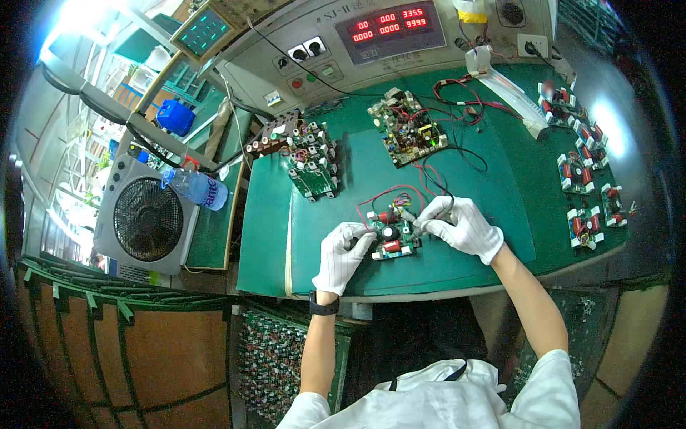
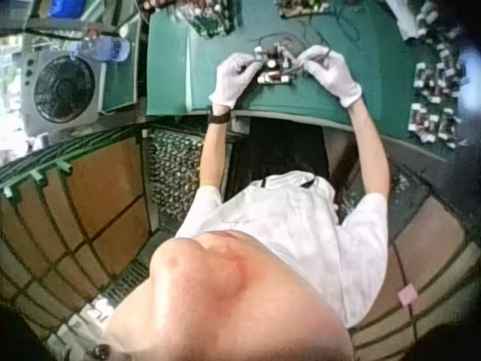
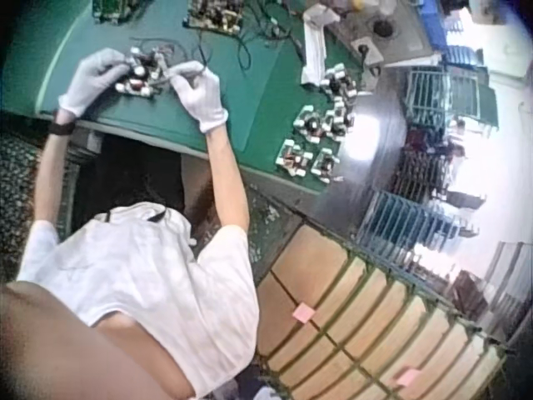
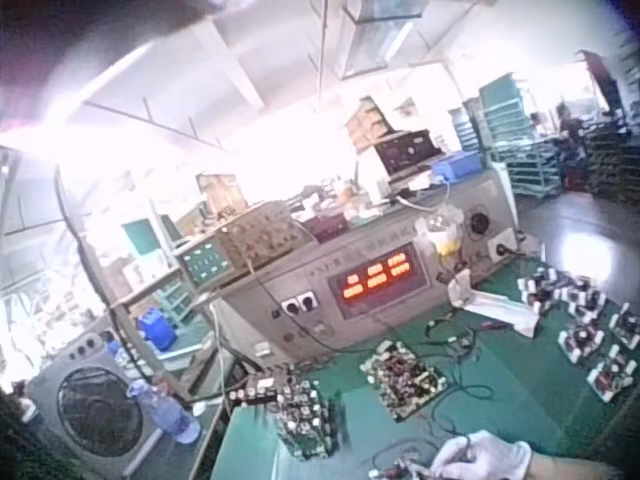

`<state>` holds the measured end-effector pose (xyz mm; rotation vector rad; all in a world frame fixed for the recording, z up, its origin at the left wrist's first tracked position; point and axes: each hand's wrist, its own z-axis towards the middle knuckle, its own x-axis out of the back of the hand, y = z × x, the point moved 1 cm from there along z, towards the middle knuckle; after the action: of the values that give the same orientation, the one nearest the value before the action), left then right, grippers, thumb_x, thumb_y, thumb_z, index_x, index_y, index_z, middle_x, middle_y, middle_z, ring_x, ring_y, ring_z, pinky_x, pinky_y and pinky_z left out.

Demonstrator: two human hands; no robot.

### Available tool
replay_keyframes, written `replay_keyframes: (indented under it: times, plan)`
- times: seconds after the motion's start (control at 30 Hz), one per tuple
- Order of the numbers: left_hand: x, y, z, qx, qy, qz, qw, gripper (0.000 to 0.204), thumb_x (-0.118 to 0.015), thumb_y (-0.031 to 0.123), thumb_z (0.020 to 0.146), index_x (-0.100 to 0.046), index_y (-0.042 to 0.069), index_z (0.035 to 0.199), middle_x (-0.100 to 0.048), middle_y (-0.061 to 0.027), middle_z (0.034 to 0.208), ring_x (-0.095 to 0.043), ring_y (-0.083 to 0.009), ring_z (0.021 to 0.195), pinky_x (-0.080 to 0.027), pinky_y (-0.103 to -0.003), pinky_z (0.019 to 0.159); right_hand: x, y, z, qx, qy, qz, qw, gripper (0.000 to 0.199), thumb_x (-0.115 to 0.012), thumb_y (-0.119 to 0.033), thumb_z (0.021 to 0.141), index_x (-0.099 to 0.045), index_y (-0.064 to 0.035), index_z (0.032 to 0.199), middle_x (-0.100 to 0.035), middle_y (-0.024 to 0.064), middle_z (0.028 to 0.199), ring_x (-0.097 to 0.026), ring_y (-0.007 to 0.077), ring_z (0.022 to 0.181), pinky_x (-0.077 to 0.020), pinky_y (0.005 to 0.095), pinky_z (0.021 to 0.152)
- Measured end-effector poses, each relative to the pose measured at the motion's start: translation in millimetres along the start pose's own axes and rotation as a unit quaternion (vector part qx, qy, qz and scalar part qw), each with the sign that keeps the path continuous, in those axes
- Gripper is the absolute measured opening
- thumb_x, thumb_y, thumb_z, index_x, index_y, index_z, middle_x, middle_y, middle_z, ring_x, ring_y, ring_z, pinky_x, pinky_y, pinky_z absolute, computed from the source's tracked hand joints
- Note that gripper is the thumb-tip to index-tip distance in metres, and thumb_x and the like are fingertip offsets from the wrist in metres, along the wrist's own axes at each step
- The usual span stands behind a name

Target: The person tests electronic circuit boards by placing them into a test fixture and making contact with test probes.

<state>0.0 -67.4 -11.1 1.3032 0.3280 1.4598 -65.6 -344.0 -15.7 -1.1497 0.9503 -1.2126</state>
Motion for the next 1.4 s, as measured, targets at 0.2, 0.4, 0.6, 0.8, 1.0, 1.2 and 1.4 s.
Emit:
replay_keyframes:
  times: [0.2, 0.4, 0.6, 0.8, 1.0, 1.2, 1.4]
  plan:
    - [-4, -7, 5, 0.045, 0.009, -0.062, 0.997, 0.012, -0.081, 0.010, 0.088, -0.075, 0.002, 0.094, -0.073, -0.0102, 0.089, -0.069, -0.0206, 0.079, -0.055, -0.033, 0.075, 5, -9, 9, 0.019, 0.014, -0.050, 0.998, 0.007, -0.064, -0.005, 0.097, -0.067, -0.0007, 0.101, -0.073, 0.0084, 0.097, -0.069, 0.0152, 0.090, -0.0557, 0.0324, 0.082]
    - [10, -7, 4, 0.011, 0.006, -0.015, 1.000, 0.010, -0.078, 0.003, 0.090, -0.075, 0.000, 0.099, -0.069, -0.0070, 0.089, -0.062, -0.0108, 0.077, -0.050, -0.026, 0.071, -21, -37, 46, 0.117, 0.105, 0.107, 0.982, 0.020, -0.070, -0.011, 0.101, -0.063, 0.0026, 0.114, -0.070, 0.0102, 0.108, -0.072, 0.0186, 0.099, -0.0586, 0.0324, 0.088]
    - [0, 0, 2, 0.012, 0.013, 0.056, 0.998, 0.011, -0.078, 0.010, 0.089, -0.073, 0.001, 0.094, -0.065, -0.0089, 0.079, -0.059, -0.0168, 0.065, -0.049, -0.031, 0.062, -41, -35, 77, 0.195, 0.019, -0.199, 0.960, 0.014, -0.074, -0.010, 0.092, -0.067, -0.0002, 0.099, -0.074, 0.0142, 0.086, -0.075, 0.0248, 0.081, -0.0573, 0.0335, 0.071]
    - [1, -4, 12, -0.022, 0.042, 0.075, 0.996, 0.013, -0.079, 0.012, 0.087, -0.069, 0.002, 0.085, -0.062, -0.0102, 0.073, -0.060, -0.0241, 0.061, -0.049, -0.035, 0.060, -46, -25, 85, 0.203, -0.003, -0.263, 0.943, 0.015, -0.076, -0.009, 0.092, -0.067, 0.0025, 0.094, -0.071, 0.0158, 0.080, -0.072, 0.0281, 0.073, -0.0547, 0.0350, 0.066]
    - [14, -1, 3, -0.011, 0.060, 0.079, 0.995, 0.017, -0.079, 0.013, 0.086, -0.066, 0.004, 0.078, -0.065, -0.0148, 0.075, -0.065, -0.0332, 0.067, -0.051, -0.041, 0.062, -57, -25, 88, 0.269, -0.013, -0.285, 0.920, 0.014, -0.074, -0.011, 0.091, -0.067, 0.0011, 0.093, -0.068, 0.0172, 0.085, -0.069, 0.0320, 0.076, -0.0528, 0.0402, 0.069]
    - [-3, 8, -3, 0.003, 0.022, 0.055, 0.998, 0.014, -0.080, 0.013, 0.086, -0.070, 0.004, 0.082, -0.066, -0.0115, 0.077, -0.062, -0.0257, 0.066, -0.050, -0.035, 0.061, -45, -36, 64, 0.169, -0.030, -0.259, 0.951, 0.009, -0.074, -0.002, 0.088, -0.068, 0.0029, 0.092, -0.073, 0.0169, 0.088, -0.072, 0.0308, 0.080, -0.0561, 0.0378, 0.072]
    - [-5, 4, 2, -0.019, 0.041, 0.028, 0.999, 0.015, -0.080, 0.013, 0.085, -0.068, 0.004, 0.080, -0.067, -0.0133, 0.078, -0.065, -0.0287, 0.068, -0.053, -0.038, 0.064, -44, -22, 69, 0.186, -0.018, -0.229, 0.955, 0.010, -0.071, -0.012, 0.091, -0.071, -0.0032, 0.095, -0.071, 0.0142, 0.088, -0.070, 0.0323, 0.080, -0.0551, 0.0403, 0.072]
